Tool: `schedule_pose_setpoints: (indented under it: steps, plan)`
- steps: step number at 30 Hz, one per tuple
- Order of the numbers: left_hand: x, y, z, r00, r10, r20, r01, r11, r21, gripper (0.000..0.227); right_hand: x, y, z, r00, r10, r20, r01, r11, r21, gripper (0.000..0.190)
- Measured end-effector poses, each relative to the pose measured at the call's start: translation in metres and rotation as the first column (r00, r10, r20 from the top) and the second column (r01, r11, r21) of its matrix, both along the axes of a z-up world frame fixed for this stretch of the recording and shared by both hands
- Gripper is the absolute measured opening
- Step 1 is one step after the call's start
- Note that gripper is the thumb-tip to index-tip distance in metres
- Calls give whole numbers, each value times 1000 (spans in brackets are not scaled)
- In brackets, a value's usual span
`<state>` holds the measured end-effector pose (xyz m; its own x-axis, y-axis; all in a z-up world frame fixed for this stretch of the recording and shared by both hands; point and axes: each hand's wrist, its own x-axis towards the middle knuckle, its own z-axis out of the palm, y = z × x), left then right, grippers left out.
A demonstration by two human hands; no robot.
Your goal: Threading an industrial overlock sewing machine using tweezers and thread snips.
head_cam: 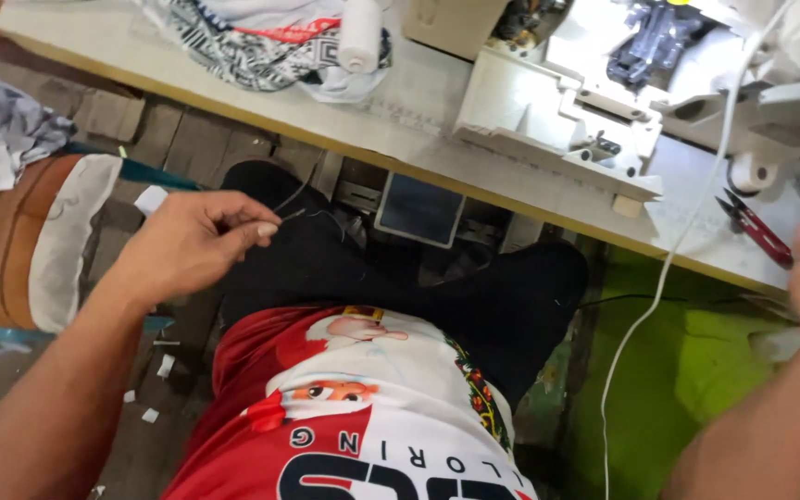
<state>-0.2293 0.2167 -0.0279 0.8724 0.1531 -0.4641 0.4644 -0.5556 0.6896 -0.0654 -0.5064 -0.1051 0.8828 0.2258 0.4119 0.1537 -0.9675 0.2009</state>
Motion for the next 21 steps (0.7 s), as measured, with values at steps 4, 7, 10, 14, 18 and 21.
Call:
schedule_pose_setpoints:
  steps: [4, 7, 10, 14, 18, 21]
  plan:
    - [0, 11, 5, 999, -35, 17, 33, 996, 84, 18, -26, 71, 20, 987, 136, -83, -82, 878, 471, 31]
    - [-2, 17, 12, 998, -47, 48, 42, 994, 103, 16, -21, 57, 6, 974, 211, -85, -140, 851, 506, 26]
    - [-4, 29, 13, 997, -54, 51, 47, 990, 134, 18, -6, 27, -12, 980, 131, -151, -27, 835, 550, 19]
    - [-7, 42, 13, 998, -20, 61, 10, 989, 151, 14, -2, 15, -6, 926, 43, -375, 183, 818, 545, 29]
    - [-7, 55, -3, 970, -84, 226, 50, 987, 153, 13, -17, 4, -10, 907, 233, -352, 113, 669, 734, 30]
    - [-10, 64, -8, 847, -100, 522, 120, 993, -4, 8, -40, -4, -22, 840, 478, -256, 79, 361, 929, 32]
